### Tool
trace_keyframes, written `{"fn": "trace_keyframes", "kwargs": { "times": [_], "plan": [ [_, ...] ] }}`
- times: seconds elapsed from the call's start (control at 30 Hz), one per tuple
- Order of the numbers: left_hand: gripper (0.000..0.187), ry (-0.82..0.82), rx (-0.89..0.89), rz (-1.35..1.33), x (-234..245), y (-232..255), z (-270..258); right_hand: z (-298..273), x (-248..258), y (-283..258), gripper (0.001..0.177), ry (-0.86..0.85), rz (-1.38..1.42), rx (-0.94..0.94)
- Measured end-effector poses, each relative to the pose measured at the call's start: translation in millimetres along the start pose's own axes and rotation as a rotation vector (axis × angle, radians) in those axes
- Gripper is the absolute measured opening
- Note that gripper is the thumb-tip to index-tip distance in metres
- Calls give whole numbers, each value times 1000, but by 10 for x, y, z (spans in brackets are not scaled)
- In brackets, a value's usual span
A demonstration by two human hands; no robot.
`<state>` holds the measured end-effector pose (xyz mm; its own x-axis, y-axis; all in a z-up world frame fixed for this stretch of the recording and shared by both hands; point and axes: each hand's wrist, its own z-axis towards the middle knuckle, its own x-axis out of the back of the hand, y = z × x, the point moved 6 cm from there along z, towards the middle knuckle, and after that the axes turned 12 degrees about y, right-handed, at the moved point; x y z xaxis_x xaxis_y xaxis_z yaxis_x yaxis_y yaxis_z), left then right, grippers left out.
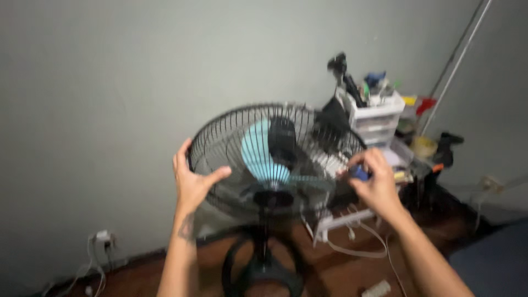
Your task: The person uses a screwdriver to remove screws from the front grill of a standing fan, then detaches the grill and removes the fan blades by hand.
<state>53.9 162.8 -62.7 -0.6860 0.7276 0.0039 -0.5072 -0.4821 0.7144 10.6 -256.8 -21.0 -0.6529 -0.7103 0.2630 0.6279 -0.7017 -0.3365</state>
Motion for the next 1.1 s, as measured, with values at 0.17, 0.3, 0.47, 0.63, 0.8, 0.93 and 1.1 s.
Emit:
{"fn": "trace_keyframes", "kwargs": {
  "times": [0.17, 0.3, 0.47, 0.63, 0.8, 0.93, 1.1],
  "plan": [
    [105, 64, -88, 4, -9, -7, -180, -37, -33, 115, 44, -13, 87, -235],
    [95, 137, 80, -127, -63, -499, -372, -218, 9, 577, 41, 62, 222, -394],
    [96, 176, 766, -714, -348, -1589, -661, -695, -59, 1449, 31, 258, 491, -616],
    [102, 67, 1087, -669, -545, -2267, -972, -1353, -476, 1822, 39, 235, 578, -978],
    [72, -161, 845, -928, -667, -2479, -623, -1428, -511, 2040, 26, 232, 560, -1110],
    [60, -25, 991, -835, -597, -2715, -666, -1462, -602, 2100, 18, 202, 628, -1082],
    [77, -34, 947, -1060, -682, -2458, -815, -1620, -643, 2104, 18, 172, 525, -1133]
  ]
}}
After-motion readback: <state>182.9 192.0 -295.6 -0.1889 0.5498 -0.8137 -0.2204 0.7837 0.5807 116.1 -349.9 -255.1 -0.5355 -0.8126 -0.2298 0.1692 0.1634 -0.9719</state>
